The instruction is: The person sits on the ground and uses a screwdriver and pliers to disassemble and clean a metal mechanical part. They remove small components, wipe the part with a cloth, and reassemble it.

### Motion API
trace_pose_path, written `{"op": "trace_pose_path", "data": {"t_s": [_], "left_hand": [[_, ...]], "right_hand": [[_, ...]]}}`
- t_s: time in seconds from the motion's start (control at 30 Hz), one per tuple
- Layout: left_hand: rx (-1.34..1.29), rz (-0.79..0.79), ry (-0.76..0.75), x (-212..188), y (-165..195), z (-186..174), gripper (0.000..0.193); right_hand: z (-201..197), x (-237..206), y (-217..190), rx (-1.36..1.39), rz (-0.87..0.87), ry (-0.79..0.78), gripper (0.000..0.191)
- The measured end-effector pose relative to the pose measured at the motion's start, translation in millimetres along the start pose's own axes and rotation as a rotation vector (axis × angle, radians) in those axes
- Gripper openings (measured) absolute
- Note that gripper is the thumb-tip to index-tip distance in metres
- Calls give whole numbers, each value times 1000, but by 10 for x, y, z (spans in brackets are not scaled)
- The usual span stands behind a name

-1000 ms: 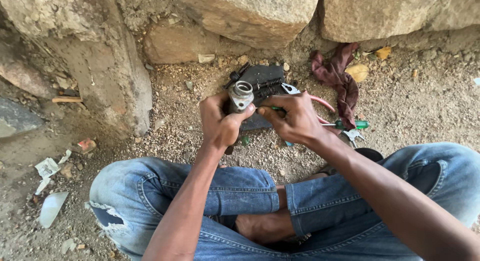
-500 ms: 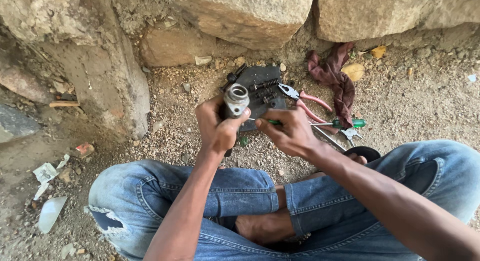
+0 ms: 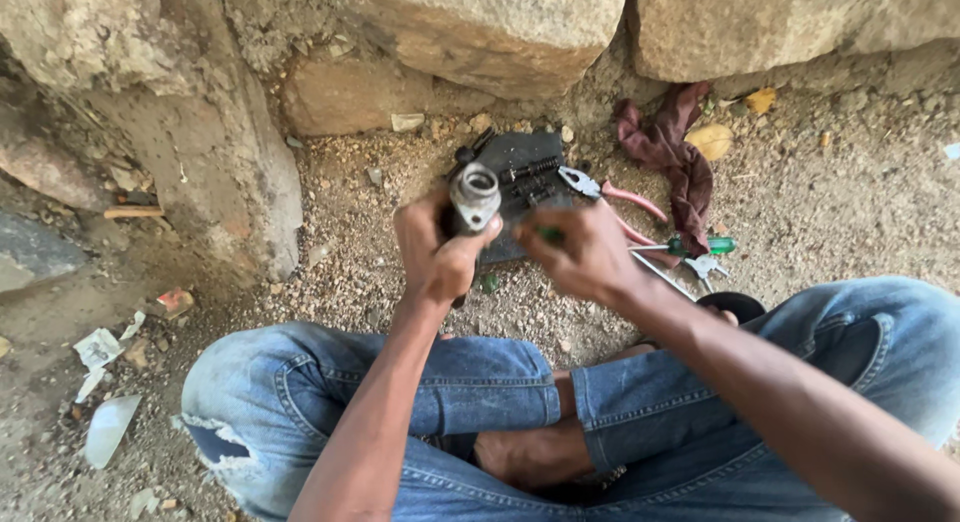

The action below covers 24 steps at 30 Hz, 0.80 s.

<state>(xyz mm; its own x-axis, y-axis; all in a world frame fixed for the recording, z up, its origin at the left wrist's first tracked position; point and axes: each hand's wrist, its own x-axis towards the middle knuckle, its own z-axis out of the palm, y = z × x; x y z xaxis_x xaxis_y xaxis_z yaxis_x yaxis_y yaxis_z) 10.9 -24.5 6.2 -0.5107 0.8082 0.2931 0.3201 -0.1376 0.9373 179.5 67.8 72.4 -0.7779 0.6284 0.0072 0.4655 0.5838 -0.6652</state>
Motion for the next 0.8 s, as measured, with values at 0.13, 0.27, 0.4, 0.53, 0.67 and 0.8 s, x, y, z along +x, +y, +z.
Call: {"op": "trace_pose_path", "data": {"t_s": [0.13, 0.27, 0.4, 0.53, 0.67, 0.8], "left_hand": [[20, 15, -15, 26, -5, 6, 28], [42, -20, -24, 19, 14, -4, 29], [0, -2, -12, 34, 2, 25, 26], [-17, 7, -21, 40, -30, 49, 28], [-109, -73, -29, 5, -28, 36, 26], [-246, -157, -8, -5, -12, 44, 27]], "right_hand": [[20, 10, 31, 163, -190, 55, 21], [16, 6, 49, 141, 7, 11, 22], [-20, 28, 72, 106, -94, 18, 25], [-6, 45, 66, 68, 12, 60, 30], [40, -39, 48, 9, -178, 103, 25], [-24, -47, 64, -56, -207, 136, 22]]}}
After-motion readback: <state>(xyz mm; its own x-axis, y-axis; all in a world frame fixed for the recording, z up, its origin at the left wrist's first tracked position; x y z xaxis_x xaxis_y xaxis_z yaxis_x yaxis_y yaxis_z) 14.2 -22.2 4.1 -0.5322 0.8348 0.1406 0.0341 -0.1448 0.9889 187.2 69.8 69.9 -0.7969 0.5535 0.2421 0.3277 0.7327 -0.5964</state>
